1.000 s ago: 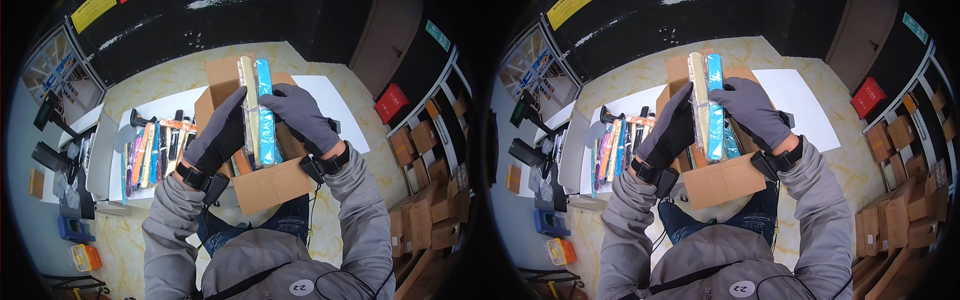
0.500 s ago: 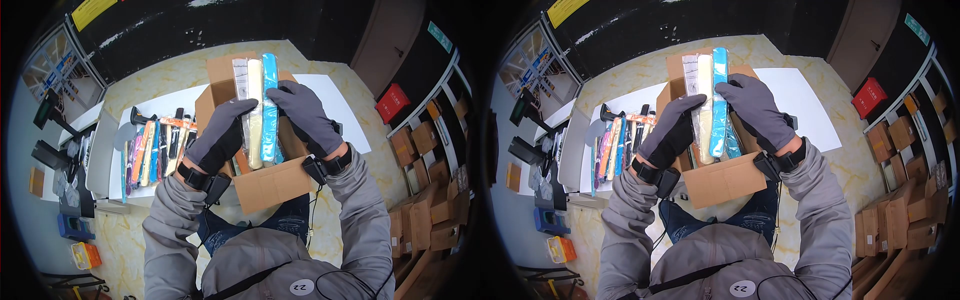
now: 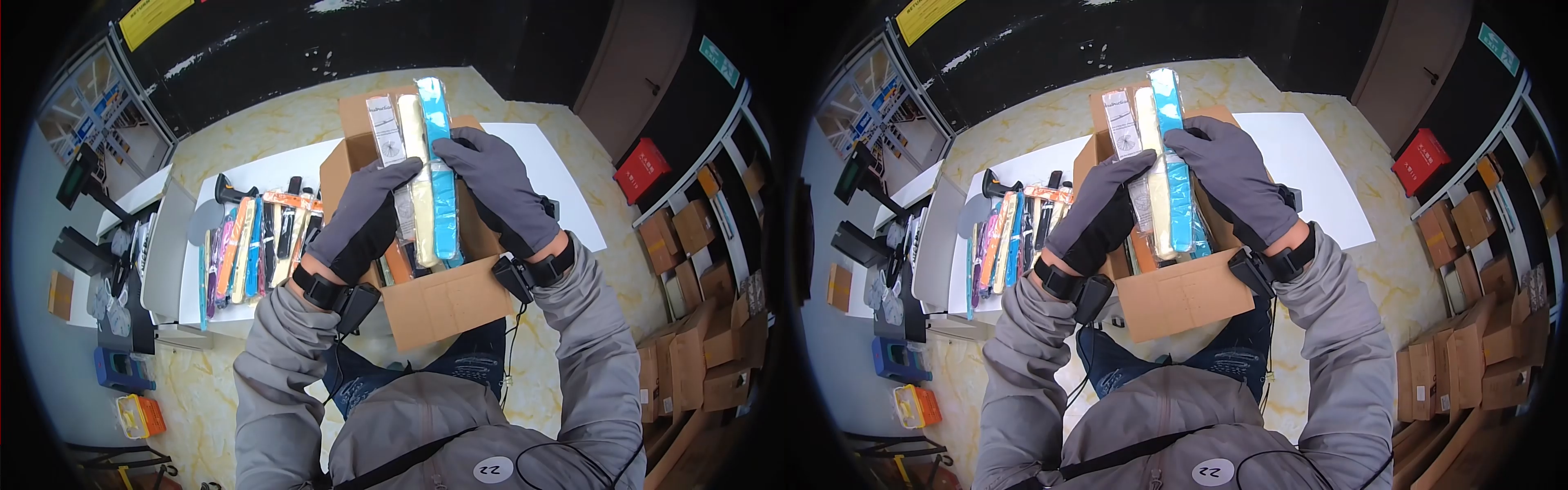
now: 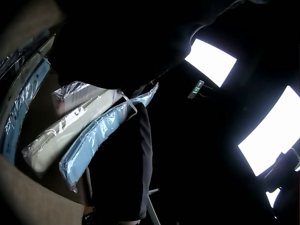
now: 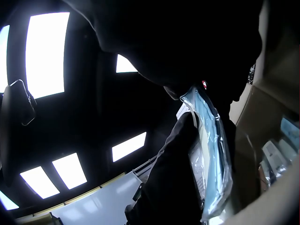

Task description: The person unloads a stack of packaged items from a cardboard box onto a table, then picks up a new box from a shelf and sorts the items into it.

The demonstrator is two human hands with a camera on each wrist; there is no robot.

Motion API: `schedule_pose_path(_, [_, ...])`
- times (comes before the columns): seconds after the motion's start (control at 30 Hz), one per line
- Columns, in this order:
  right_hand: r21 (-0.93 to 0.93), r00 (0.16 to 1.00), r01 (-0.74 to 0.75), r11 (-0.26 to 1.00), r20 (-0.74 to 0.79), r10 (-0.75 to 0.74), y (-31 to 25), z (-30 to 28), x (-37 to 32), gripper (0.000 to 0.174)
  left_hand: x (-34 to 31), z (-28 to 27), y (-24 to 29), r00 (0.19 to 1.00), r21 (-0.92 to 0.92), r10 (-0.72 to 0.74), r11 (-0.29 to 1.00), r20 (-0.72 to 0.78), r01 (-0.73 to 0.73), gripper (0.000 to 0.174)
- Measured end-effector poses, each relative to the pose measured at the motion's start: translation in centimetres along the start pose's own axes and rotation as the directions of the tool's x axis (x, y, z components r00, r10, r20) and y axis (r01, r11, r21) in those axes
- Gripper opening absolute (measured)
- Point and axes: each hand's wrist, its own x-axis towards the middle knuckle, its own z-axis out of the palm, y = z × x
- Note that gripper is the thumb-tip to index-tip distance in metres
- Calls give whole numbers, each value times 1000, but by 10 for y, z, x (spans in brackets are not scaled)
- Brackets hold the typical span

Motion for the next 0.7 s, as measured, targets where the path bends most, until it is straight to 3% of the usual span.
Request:
schedule_pose_path(0.23, [-85,991,115,990,-52,-119,-1,3,-1,58,1,-2,-4,1000,16,-18,1000,13,18,40])
schedule_pose_path(0.33, [83,979,-146,986,152,132,-3,2,0,59,3,-5,-7,998,19,-13,1000,68,12,40])
schedule_pose_path(0.5, [40,982,-133,990,139,126,-17,2,-7,58,6,-11,-8,997,-8,-57,998,52,57,40])
schedule_pose_path(0.53, [53,986,-131,990,110,125,-17,2,-8,57,20,-31,-19,983,263,136,951,127,-166,40])
schedule_pose_path(0.57, [65,989,-129,990,80,123,-17,1,-8,56,32,-46,-26,923,489,293,785,250,-381,40])
schedule_pose_path(0.6, [77,991,-126,989,49,122,-16,1,-8,56,42,-60,-35,826,642,393,522,404,-562,40])
schedule_pose_path(0.63, [77,991,-127,989,48,123,-15,-1,-7,56,41,-59,-34,826,641,392,523,404,-562,40])
schedule_pose_path(0.7, [-15,994,-107,994,-4,107,-7,-7,1,57,25,-39,-20,925,217,276,917,262,-335,54])
